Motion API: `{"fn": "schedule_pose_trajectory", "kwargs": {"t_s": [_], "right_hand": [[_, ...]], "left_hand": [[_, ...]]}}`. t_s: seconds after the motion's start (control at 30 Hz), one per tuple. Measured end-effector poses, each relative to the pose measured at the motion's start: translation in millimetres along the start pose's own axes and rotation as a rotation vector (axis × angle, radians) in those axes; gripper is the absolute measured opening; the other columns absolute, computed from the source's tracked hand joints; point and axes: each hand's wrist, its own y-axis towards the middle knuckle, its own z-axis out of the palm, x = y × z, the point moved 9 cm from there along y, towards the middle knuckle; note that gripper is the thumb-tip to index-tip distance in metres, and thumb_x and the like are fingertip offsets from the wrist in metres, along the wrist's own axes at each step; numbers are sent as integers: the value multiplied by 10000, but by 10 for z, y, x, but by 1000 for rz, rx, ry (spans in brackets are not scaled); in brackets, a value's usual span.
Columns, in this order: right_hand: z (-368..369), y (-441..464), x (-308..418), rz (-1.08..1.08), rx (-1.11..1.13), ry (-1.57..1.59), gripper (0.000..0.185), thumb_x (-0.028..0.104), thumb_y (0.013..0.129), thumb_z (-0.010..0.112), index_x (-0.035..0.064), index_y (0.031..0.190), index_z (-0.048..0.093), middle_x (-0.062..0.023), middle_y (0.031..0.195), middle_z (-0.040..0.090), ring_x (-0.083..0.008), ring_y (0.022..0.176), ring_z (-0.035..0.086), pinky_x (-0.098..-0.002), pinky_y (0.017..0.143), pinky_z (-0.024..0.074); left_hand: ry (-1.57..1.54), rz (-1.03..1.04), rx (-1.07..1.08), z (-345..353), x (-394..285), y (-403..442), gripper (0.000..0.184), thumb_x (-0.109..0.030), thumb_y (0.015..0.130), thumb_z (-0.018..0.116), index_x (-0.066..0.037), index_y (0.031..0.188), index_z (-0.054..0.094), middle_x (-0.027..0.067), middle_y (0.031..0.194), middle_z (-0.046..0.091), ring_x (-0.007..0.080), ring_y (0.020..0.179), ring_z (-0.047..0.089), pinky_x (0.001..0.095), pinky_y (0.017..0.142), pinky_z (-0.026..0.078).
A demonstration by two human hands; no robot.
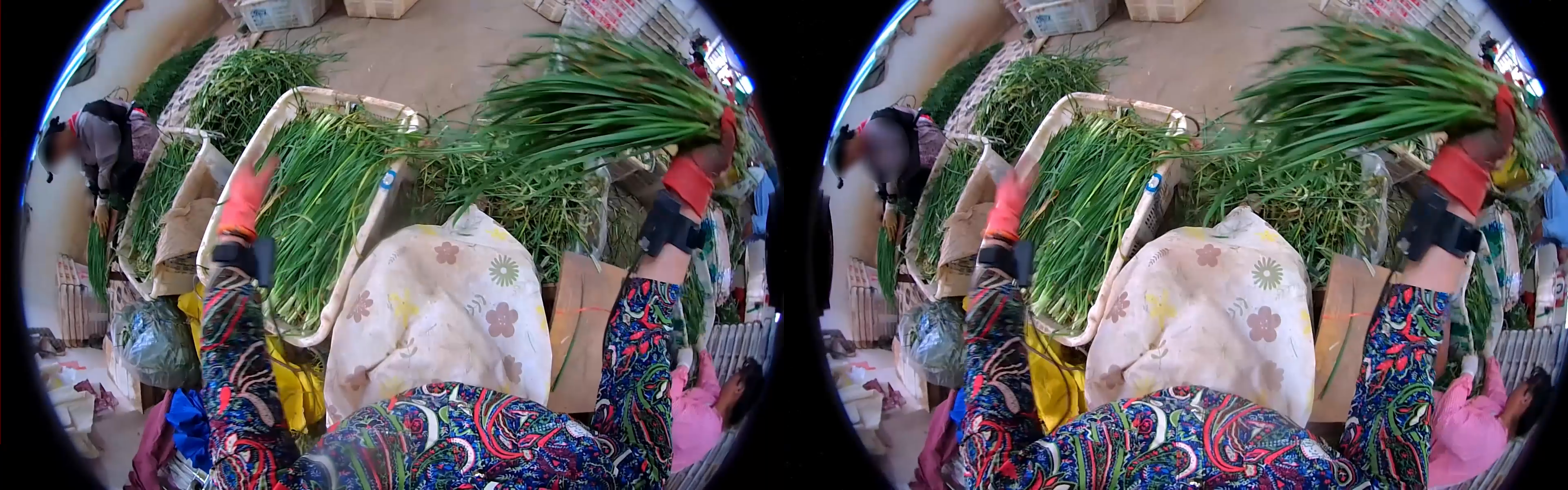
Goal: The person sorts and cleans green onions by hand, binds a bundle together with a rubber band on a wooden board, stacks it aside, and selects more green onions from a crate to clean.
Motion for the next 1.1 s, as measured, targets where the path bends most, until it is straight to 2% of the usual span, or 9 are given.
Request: {"fn": "schedule_pose_trajectory", "kwargs": {"t_s": [0.1,0.2,0.37,0.5,0.67,0.8,0.97,1.07,1.1], "right_hand": [[486,-373,224,-27,45,111,578,285,797,480,6,1284,343,-228,1230,433,-333,1109,444,-447,964,325],[585,-768,-266,145,85,384,595,338,804,492,18,1285,345,-195,1234,435,-302,1096,458,-437,948,348],[1448,-2033,-434,724,162,948,569,298,763,554,66,1256,391,-129,1076,546,-266,997,523,-410,847,444],[1428,-2942,-793,1047,75,1005,650,391,761,563,90,1296,348,-117,1111,527,-237,1022,513,-393,904,408],[972,-3450,-1096,1276,105,999,650,314,752,579,60,1296,329,-153,1136,511,-273,1037,513,-412,930,387],[448,-3693,-1426,1456,217,831,462,249,787,600,22,1166,466,-92,1133,534,-199,1021,515,-361,920,390],[-196,-3386,-1874,1721,261,1332,584,487,836,466,69,1239,403,-55,1101,543,-176,1004,515,-350,828,423],[-435,-3122,-2326,1426,308,175,580,449,863,432,52,1269,317,-60,1212,476,-159,1003,514,-308,746,419],[-320,-3133,-2302,1412,371,204,618,481,851,420,52,1282,308,-73,1241,442,-166,1032,495,-325,794,398]], "left_hand": [[-273,472,-69,-1006,-1566,193,406,-209,909,407,-8,1262,398,102,1300,409,188,1188,399,263,991,291],[-192,890,23,-1458,-3042,-150,504,-301,904,428,-47,1321,303,101,1313,389,181,1201,375,278,1007,272],[-418,685,667,-640,-3493,-350,519,-354,904,402,-41,1311,325,88,1308,395,171,1218,345,287,1035,218],[-514,3,1109,506,-2176,-1102,520,-412,892,395,-29,1242,427,82,1265,436,171,1144,411,280,977,292],[-838,-396,817,1720,-678,-2550,607,-522,860,379,-29,1202,464,92,1128,531,207,973,521,312,860,393],[-1498,-909,982,2379,66,-3413,514,-450,880,403,-36,1172,492,85,1040,578,237,879,569,365,781,452],[-511,-357,863,1973,-250,-2894,368,-377,856,491,-45,972,598,75,873,619,166,715,592,258,596,475],[-488,-339,888,2014,-376,-2847,334,-349,858,485,-64,1014,563,83,922,590,170,742,586,266,617,477],[-498,-347,897,2024,-394,-2847,325,-340,859,483,-70,1027,551,85,938,581,171,751,584,268,624,477]]}}
